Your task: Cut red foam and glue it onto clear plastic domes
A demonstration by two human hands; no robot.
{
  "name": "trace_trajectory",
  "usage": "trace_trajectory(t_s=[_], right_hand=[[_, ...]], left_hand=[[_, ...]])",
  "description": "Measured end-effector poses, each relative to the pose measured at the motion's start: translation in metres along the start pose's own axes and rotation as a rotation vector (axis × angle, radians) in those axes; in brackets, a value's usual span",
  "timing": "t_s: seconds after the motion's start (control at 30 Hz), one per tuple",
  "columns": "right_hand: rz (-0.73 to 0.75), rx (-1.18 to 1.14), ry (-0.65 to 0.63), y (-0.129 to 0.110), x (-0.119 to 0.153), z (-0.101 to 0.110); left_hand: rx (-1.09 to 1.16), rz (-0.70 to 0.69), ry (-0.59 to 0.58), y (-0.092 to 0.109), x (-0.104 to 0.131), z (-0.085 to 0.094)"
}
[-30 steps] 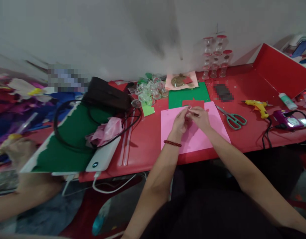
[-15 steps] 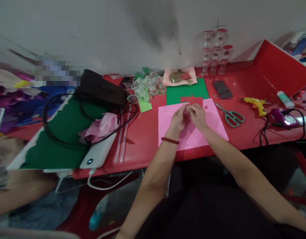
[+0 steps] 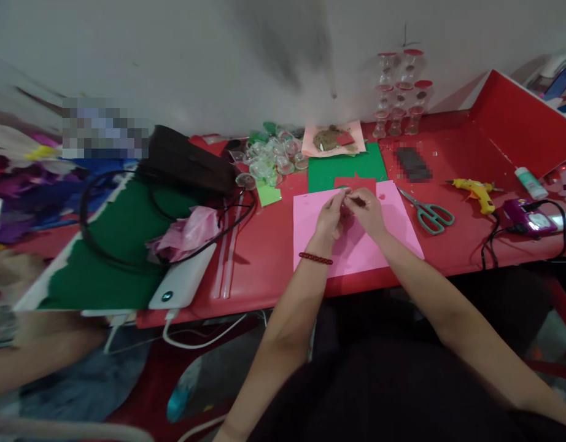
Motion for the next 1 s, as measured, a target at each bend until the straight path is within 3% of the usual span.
trace_trajectory(t_s=[0.5, 0.67, 1.0], right_hand=[[-0.065, 0.083, 0.088, 0.004, 0.003, 0.001], [-0.124, 0.036, 0.119, 0.005, 0.004, 0.001], [-0.09, 0.078, 0.116, -0.007, 0.005, 0.004]], left_hand=[[-0.017, -0.018, 0.022, -0.002, 0.002, -0.002], [-0.028, -0.08, 0.05, 0.0, 0.002, -0.001], [-0.115, -0.102, -0.019, -0.001, 0.004, -0.003]])
Point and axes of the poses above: each hand's wrist, its own x-axis away from the middle knuckle, its own z-axis out of the back of the hand, y = z × x, the point moved 4 cm from there along -x, towards the middle knuckle, and after that the axes turned 3 degrees about -y, right-handed, at the moved point
